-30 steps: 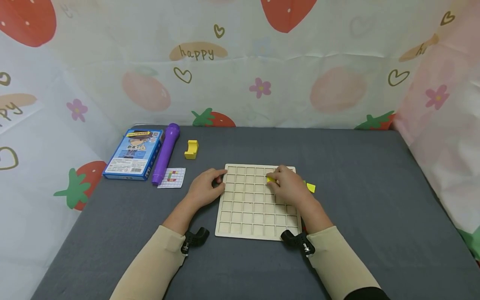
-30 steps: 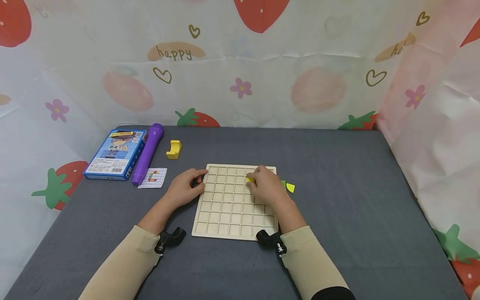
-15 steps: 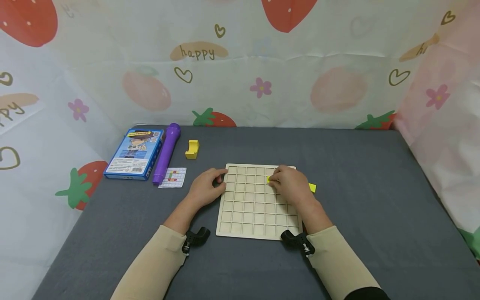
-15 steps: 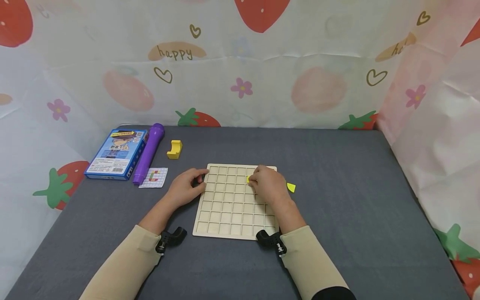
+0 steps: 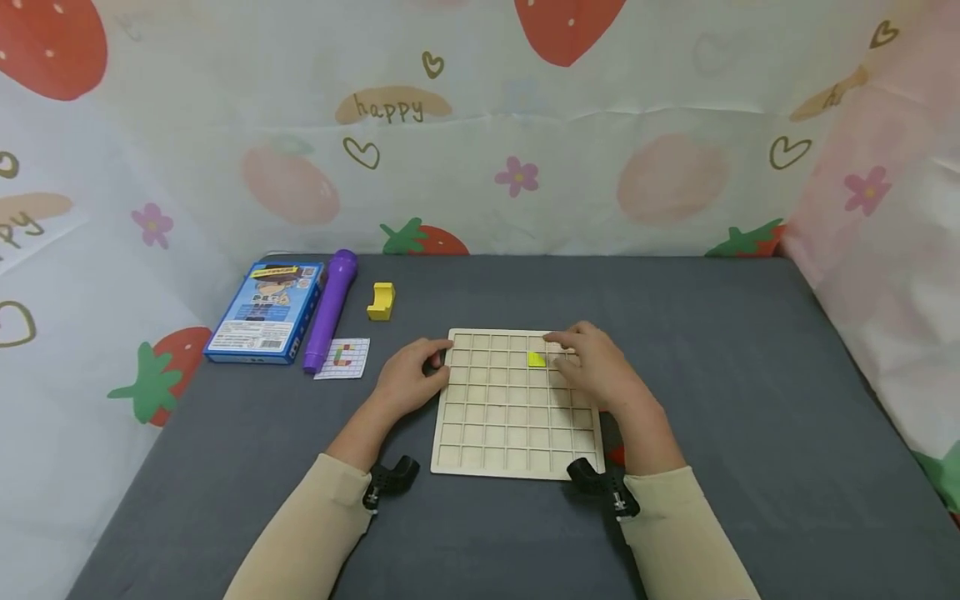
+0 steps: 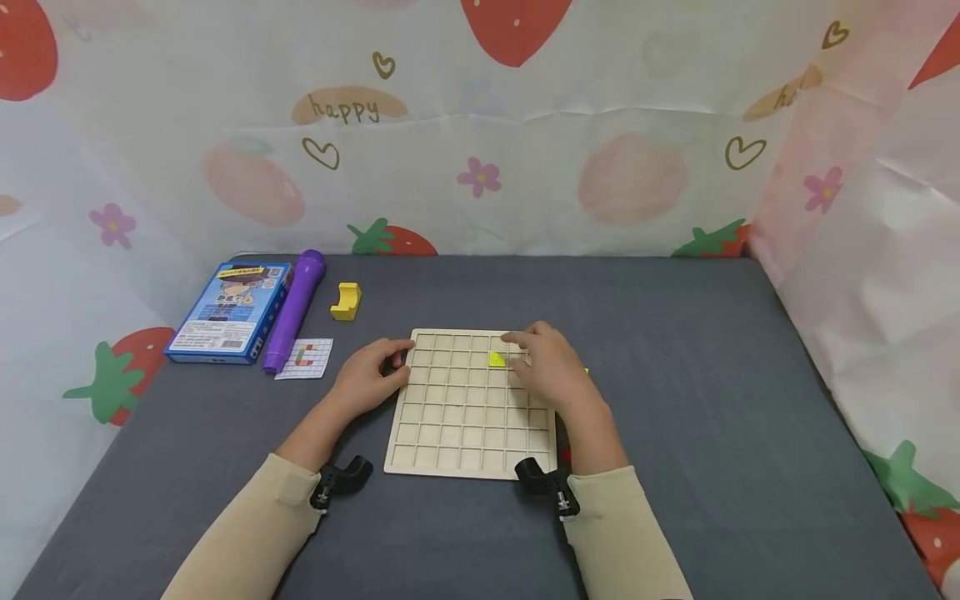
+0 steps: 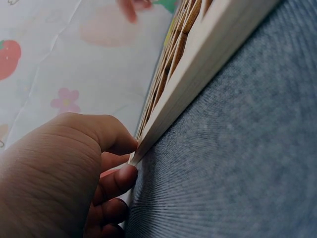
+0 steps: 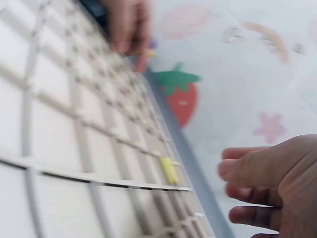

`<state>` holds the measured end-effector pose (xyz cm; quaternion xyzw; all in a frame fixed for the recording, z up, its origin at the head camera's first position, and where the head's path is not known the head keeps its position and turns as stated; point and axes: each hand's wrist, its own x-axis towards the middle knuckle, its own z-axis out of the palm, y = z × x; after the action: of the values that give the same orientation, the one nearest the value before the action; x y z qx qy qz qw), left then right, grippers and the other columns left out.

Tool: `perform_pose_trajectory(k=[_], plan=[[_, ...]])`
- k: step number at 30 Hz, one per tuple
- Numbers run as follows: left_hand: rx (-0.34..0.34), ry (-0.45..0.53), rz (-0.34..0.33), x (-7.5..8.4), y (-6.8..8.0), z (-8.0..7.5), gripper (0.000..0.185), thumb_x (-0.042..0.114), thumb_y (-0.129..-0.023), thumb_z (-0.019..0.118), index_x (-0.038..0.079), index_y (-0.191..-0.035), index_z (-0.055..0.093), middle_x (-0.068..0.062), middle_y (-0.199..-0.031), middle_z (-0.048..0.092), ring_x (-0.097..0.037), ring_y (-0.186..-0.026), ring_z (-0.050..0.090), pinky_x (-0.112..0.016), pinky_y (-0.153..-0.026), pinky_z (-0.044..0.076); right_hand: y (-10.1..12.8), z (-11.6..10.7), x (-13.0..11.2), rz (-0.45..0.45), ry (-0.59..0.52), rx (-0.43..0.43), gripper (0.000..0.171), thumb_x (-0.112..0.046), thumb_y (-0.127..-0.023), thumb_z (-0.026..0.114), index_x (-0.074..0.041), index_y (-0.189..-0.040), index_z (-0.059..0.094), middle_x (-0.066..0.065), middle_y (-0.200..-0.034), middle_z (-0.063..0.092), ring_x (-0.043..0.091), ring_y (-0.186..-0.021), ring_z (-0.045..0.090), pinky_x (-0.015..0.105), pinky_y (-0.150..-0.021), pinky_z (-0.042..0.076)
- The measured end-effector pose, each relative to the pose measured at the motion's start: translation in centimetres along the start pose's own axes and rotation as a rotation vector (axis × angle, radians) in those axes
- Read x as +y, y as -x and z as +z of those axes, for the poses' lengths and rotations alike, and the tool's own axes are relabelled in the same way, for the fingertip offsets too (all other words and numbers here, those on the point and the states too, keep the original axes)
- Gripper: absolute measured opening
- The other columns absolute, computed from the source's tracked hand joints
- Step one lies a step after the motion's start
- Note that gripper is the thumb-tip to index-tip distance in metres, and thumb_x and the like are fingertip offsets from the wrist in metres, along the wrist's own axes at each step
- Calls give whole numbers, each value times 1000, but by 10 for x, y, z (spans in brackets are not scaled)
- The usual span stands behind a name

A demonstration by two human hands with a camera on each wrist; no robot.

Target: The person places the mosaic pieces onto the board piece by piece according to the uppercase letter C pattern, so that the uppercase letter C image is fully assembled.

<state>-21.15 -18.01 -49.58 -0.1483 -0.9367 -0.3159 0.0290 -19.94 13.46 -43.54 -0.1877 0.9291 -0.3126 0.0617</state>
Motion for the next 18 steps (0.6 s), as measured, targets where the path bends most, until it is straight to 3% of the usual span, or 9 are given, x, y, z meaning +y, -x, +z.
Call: perform_pose_trajectory(k=[4, 8, 13, 18], plan=[[8, 4, 11, -2, 0, 0, 43, 17, -92, 64, 9, -135, 67, 0, -89, 54, -19, -80, 49, -37, -75, 38, 13, -18, 3, 51, -102, 114, 38, -10, -105, 56, -7, -142, 61, 16, -124, 55, 35, -107, 53, 50, -85, 46], [15, 10, 10, -2, 1, -1, 43, 16, -92, 64, 8, -134, 68, -1, -89, 54, -20, -80, 49, -37, -75, 38, 23, -28, 10, 81, -116, 152, 35, -9, -106, 54, -5, -139, 63, 13, -115, 56, 29, -98, 50, 44, -77, 44], [8, 18, 12, 0, 2, -1, 43, 15, -92, 64, 7, -134, 67, -1, -90, 55, -20, -81, 50, -38, -76, 38, 32, -34, 24, 142, -109, 111, 34, -10, -104, 58, -2, -136, 65, 11, -99, 52, 27, -86, 47, 43, -72, 39], [0, 16, 9, 2, 2, -1, 43, 15, -92, 64, 7, -134, 67, -1, -90, 55, -20, -80, 49, -38, -76, 38, 38, -35, 35, 233, -122, 7, 32, -10, -98, 67, 0, -128, 69, 8, -88, 51, 24, -79, 47, 38, -68, 39]])
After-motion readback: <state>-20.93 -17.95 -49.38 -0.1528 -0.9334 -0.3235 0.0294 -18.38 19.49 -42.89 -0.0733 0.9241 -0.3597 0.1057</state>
